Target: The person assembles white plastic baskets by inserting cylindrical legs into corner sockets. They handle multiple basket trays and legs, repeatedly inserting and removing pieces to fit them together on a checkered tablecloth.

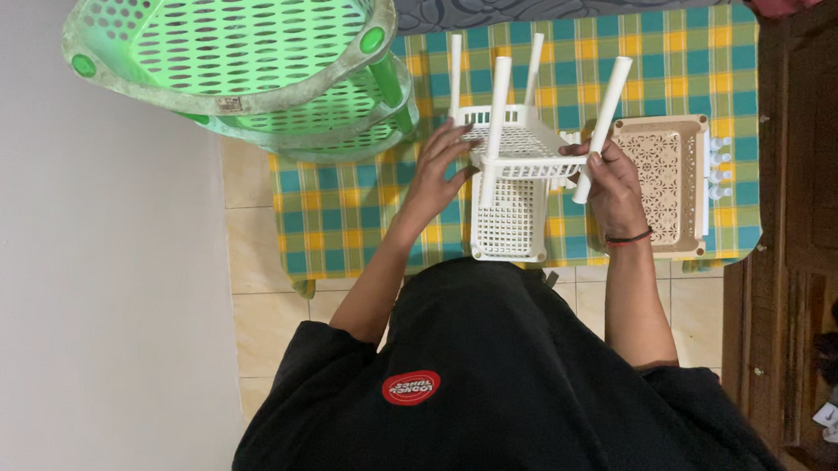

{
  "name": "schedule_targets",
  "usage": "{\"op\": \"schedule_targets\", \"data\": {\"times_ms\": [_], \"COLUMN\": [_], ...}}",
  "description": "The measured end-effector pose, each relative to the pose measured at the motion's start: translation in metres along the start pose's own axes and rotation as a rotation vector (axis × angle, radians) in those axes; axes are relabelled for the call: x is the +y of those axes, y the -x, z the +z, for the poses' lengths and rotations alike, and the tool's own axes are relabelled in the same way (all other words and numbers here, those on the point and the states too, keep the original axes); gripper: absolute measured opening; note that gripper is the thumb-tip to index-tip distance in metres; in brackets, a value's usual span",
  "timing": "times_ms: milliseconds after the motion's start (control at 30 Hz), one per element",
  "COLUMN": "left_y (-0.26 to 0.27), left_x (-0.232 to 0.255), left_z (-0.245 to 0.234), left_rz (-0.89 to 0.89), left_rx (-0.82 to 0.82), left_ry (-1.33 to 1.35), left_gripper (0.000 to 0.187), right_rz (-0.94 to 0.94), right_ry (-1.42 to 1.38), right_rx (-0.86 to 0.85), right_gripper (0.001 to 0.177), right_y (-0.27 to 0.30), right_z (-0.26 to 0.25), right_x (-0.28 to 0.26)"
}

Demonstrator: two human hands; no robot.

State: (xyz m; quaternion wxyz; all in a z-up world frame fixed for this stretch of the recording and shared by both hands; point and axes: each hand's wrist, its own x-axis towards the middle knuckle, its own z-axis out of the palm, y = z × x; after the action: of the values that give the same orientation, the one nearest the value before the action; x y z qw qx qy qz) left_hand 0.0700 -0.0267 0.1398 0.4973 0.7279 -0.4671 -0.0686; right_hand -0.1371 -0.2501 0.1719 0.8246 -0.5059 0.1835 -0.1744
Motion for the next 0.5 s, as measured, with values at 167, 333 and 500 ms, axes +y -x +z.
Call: {"op": "schedule_targets", "data": {"times_ms": [167, 333, 500], "left_y": [-0.003, -0.009, -0.015], "left_x": [0.004, 0.015, 0.023], "left_z": [0.005, 0.004, 0.015], "left_rz": [0.034, 0.018, 0.113], "left_rx": [-0.043, -0.048, -0.005], "left_ry": [0.155, 0.142, -0.067], "left_gripper": [0.029, 0.025, 0.028], "right_rz": [-0.048, -0.273, -0.348], "right_ry": [-0.019, 0.483, 1.023], "right_rx": [0.093, 0.278, 0.291], "right_gripper": [0.026, 0.052, 0.068], "right_y": [0.003, 0.005, 0.023], "right_z": [-0.002, 0.007, 0.029], "right_x": [-0.002, -0.004, -0.015]}}
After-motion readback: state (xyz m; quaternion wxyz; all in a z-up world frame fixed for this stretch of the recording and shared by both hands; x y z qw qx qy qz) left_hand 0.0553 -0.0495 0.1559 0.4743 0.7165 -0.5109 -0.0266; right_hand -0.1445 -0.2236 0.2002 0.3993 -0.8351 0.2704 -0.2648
